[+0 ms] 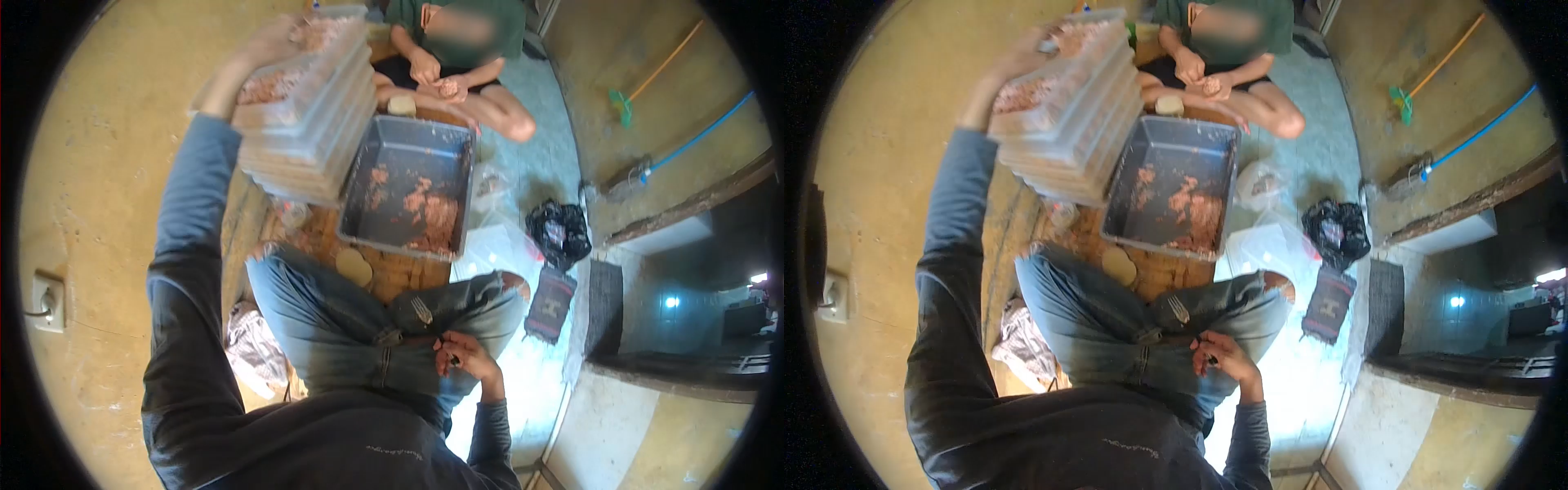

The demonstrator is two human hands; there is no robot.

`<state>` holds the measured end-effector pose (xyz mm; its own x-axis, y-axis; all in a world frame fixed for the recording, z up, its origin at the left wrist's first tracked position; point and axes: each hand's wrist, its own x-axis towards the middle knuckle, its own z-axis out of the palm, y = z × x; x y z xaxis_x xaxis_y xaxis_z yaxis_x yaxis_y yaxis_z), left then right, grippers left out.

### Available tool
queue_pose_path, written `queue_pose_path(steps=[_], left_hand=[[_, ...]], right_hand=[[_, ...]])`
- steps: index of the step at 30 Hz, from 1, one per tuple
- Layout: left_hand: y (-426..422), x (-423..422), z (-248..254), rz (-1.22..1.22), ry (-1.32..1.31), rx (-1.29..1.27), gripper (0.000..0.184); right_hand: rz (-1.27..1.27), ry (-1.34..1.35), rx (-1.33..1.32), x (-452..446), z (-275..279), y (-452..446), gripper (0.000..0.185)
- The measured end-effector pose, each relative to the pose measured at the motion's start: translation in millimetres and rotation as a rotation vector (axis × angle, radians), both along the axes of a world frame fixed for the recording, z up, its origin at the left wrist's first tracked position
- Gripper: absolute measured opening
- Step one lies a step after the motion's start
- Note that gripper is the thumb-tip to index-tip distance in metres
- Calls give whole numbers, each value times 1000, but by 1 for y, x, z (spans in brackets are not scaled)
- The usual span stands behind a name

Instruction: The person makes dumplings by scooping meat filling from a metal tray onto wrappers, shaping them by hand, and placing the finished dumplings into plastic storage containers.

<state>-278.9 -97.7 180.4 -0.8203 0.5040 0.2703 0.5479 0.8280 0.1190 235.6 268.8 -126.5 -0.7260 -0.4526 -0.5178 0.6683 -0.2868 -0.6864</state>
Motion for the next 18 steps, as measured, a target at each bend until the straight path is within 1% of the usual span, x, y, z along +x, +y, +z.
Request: queue_pose_path(steps=[2, 3, 4, 5, 6, 7, 8, 9, 10, 11, 12, 13, 14, 15, 16, 17, 18], left_hand=[[-2, 73, 0, -68, 242, 167, 49], [5, 120, 1, -60, 226, 242, 42], [15, 168, -1, -54, 208, 318, 35], [21, 211, -7, 51, -83, 399, 28], [21, 241, -28, -58, -176, 385, 23], [26, 263, -56, -189, -369, 484, 24], [39, 277, -60, -196, -749, 385, 24], [44, 286, -107, -348, -920, 521, 21], [50, 288, -138, -406, -988, 304, 30], [46, 291, -189, -462, -842, 155, 30], [44, 294, -239, -512, -686, 9, 30], [47, 294, -273, -460, -663, -75, 28], [51, 294, -296, -405, -638, -155, 25], [55, 291, -309, -412, -628, -136, 25], [57, 289, -319, -370, -594, -273, 22], [59, 290, -328, -326, -568, -411, 19], [60, 291, -335, -333, -566, -398, 19]], right_hand=[[-35, 149, 22, -2, -3, -3, 21], [-34, 146, 18, -9, 0, -4, 21], [-77, 182, 135, -14, 9, -2, 19], [-119, 212, 254, -18, 19, 1, 18], [-145, 165, 314, -33, 28, 6, 17], [-155, 293, 530, -52, 46, 8, 16], [-157, 419, 749, -73, 64, 10, 16], [-212, 605, 949, -98, 73, 10, 16], [-262, 800, 1150, -125, 81, 7, 18], [-166, 676, 1369, -152, 93, 4, 24], [-125, 818, 1513, -179, 80, 7, 28], [-76, 811, 1664, -204, 66, 6, 28], [68, 629, 1831, -232, 66, -2, 23], [164, 486, 1873, -261, 64, -10, 20], [225, 525, 1877, -282, 52, -11, 21], [233, 520, 1894, -298, 42, -13, 21], [254, 517, 1894, -313, 34, -17, 23]])
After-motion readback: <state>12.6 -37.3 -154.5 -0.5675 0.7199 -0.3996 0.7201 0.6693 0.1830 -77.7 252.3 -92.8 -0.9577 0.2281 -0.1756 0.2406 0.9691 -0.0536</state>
